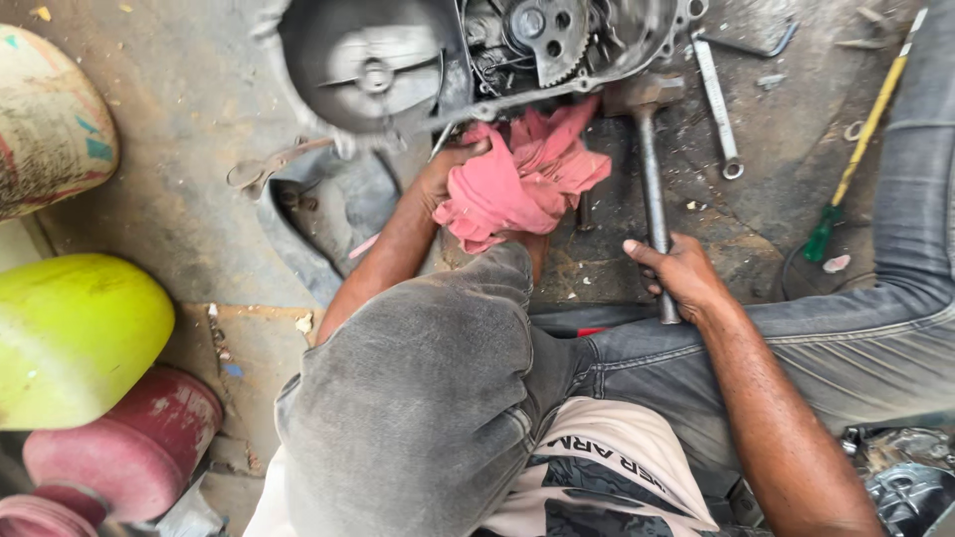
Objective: The person disassembles and repairs an engine part by hand using a hammer, pliers, and a cloth. They strike a metal shaft with a hammer to loosen it from the casing and use pliers to remove smaller components.
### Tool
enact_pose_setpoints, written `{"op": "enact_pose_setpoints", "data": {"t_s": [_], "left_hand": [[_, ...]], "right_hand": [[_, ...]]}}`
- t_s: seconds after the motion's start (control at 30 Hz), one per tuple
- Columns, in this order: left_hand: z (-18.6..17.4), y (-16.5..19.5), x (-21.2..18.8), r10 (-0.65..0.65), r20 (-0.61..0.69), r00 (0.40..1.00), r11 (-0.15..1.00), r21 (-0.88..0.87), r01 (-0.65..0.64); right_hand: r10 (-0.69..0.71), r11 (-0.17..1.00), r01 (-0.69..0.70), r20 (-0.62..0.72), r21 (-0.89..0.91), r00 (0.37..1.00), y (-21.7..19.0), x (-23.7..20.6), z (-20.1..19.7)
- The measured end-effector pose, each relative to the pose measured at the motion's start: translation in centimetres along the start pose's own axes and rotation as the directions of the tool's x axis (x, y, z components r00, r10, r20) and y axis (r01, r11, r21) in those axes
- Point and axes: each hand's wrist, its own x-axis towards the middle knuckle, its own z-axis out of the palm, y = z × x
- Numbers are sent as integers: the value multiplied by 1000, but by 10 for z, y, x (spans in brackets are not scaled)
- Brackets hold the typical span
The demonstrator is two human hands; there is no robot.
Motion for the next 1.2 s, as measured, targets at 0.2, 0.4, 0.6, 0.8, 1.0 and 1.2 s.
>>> {"op": "enact_pose_setpoints", "data": {"t_s": [0.2,0.4,0.6,0.8,1.0,1.2], "left_hand": [[19,-2,1,-42,-95,995,986,154,57],[32,19,-1,35,-198,979,963,270,20],[35,25,6,173,-247,954,911,407,-60],[31,20,7,561,-232,795,458,887,-64],[37,18,4,595,-176,784,353,934,-58],[39,28,0,483,-186,856,535,836,-120]], "right_hand": [[-27,1000,27,22,14,999,4,-9,-4],[7,1000,-7,21,17,1000,-1,-10,-5],[-13,1000,13,15,6,1000,-3,-13,-6],[-7,999,6,22,52,1000,-3,-14,-4],[-13,1000,13,20,1,1000,-2,-15,-4],[-10,1000,10,22,7,1000,-5,-16,-1]]}}
